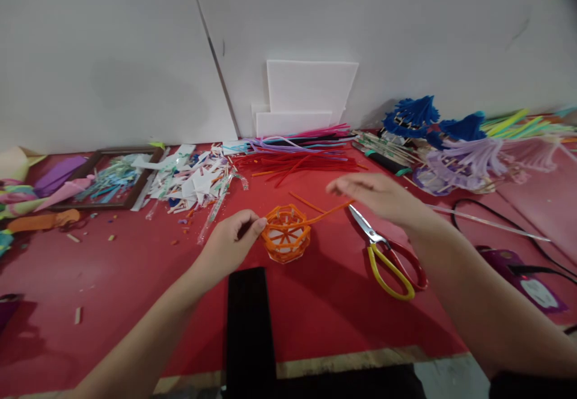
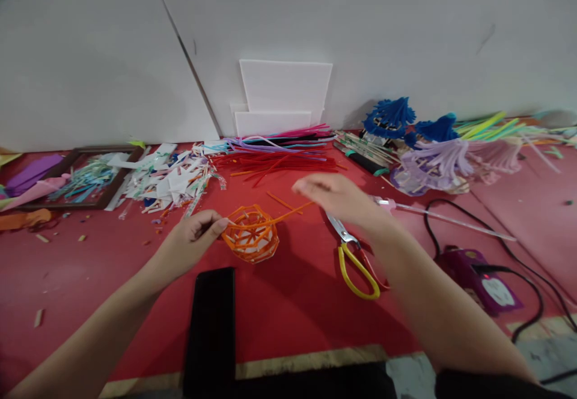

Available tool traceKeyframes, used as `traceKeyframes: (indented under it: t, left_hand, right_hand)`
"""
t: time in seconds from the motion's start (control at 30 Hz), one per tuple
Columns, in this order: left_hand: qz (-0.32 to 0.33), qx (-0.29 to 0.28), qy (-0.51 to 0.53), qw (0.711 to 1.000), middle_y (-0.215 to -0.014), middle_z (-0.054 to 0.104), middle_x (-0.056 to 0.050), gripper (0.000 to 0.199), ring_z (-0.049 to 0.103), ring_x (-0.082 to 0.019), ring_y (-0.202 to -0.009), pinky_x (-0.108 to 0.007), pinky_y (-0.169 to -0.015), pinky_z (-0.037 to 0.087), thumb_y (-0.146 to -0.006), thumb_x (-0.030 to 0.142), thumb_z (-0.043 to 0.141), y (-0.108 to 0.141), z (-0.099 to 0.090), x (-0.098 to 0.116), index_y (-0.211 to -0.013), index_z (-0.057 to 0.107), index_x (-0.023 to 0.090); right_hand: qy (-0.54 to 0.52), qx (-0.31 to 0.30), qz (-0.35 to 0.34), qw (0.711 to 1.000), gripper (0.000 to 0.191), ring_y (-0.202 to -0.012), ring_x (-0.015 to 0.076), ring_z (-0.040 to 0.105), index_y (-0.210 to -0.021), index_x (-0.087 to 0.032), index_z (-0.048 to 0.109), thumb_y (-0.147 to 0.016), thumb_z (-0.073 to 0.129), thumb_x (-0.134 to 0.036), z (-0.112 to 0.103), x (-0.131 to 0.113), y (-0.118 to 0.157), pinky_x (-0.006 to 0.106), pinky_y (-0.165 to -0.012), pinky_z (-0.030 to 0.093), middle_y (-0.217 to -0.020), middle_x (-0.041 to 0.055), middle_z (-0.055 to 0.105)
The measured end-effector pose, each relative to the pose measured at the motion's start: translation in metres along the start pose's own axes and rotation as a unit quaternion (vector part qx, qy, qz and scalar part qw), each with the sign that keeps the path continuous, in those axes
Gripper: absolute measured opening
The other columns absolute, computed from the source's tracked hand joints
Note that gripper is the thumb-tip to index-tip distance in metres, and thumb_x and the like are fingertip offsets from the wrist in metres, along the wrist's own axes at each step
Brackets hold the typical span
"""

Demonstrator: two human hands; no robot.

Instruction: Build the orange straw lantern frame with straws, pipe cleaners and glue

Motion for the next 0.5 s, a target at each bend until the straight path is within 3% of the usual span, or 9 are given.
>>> traceKeyframes:
  t: [0.07,0.13,0.23,0.27,0.33,0.5]
  left_hand:
    - [-0.003,0.004,0.003,1.0,-0.063,0.048,0.004,0.037,0.043,-0.012,-0.058,-0.024,-0.054,0.032,-0.09,0.049,0.045,0.001,0.0,-0.001,-0.07,0.052,0.018]
    - [-0.002,0.006,0.006,1.0,-0.063,0.049,0.003,0.038,0.044,-0.013,-0.059,-0.024,-0.054,0.033,-0.091,0.049,0.045,0.001,0.001,-0.002,-0.071,0.053,0.018]
    - [-0.002,0.005,0.003,1.0,-0.063,0.049,0.004,0.038,0.044,-0.012,-0.058,-0.024,-0.054,0.032,-0.091,0.049,0.045,0.002,0.001,-0.002,-0.071,0.053,0.018]
    - [-0.002,0.005,0.001,1.0,-0.063,0.049,0.004,0.038,0.044,-0.012,-0.058,-0.024,-0.054,0.032,-0.092,0.049,0.045,0.002,0.001,-0.002,-0.07,0.053,0.018]
    - [-0.002,0.006,0.0,1.0,-0.063,0.047,0.004,0.037,0.043,-0.012,-0.058,-0.024,-0.054,0.031,-0.092,0.048,0.045,0.002,0.001,-0.002,-0.07,0.052,0.018]
    - [-0.007,0.018,0.003,1.0,-0.063,0.045,0.004,0.036,0.042,-0.012,-0.059,-0.024,-0.054,0.032,-0.091,0.047,0.045,0.003,0.001,-0.002,-0.069,0.05,0.018]
  right_hand:
    - [-0.013,0.122,0.027,0.992,0.026,-0.091,0.0173,0.065,-0.09,-0.018,0.062,-0.089,0.04,-0.032,-0.031,0.011,0.006,0.031,-0.081,0.051,-0.1,0.0092,0.07]
    - [0.003,0.168,0.057,0.984,0.025,-0.077,0.0162,0.063,-0.09,-0.017,0.058,-0.086,0.033,-0.022,-0.049,0.025,0.02,0.03,-0.07,0.05,-0.092,0.0112,0.068]
    - [0.115,0.098,0.103,0.983,0.012,-0.066,0.0185,0.06,-0.075,-0.019,0.059,-0.08,0.047,-0.018,-0.046,0.045,0.05,0.033,-0.063,0.043,-0.077,0.0105,0.068]
    - [0.223,0.025,0.116,0.968,0.012,-0.069,0.02,0.061,-0.074,-0.02,0.058,-0.081,0.048,-0.019,-0.036,0.053,0.061,0.034,-0.064,0.043,-0.08,0.0109,0.069]
    - [0.293,-0.036,0.138,0.945,0.014,-0.063,0.0226,0.061,-0.063,-0.022,0.055,-0.076,0.057,-0.019,-0.023,0.069,0.087,0.036,-0.062,0.04,-0.072,0.0129,0.069]
    - [0.368,-0.05,0.17,0.913,0.011,-0.069,0.0287,0.065,-0.066,-0.023,0.049,-0.065,0.06,-0.019,-0.001,0.101,0.123,0.036,-0.063,0.042,-0.075,0.0145,0.068]
Point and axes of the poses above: each hand's wrist, its own y-axis away from the middle knuckle, its own z-axis out of the palm, x = y × z, the point moved 7 cm from there along -y, towards the middle knuckle
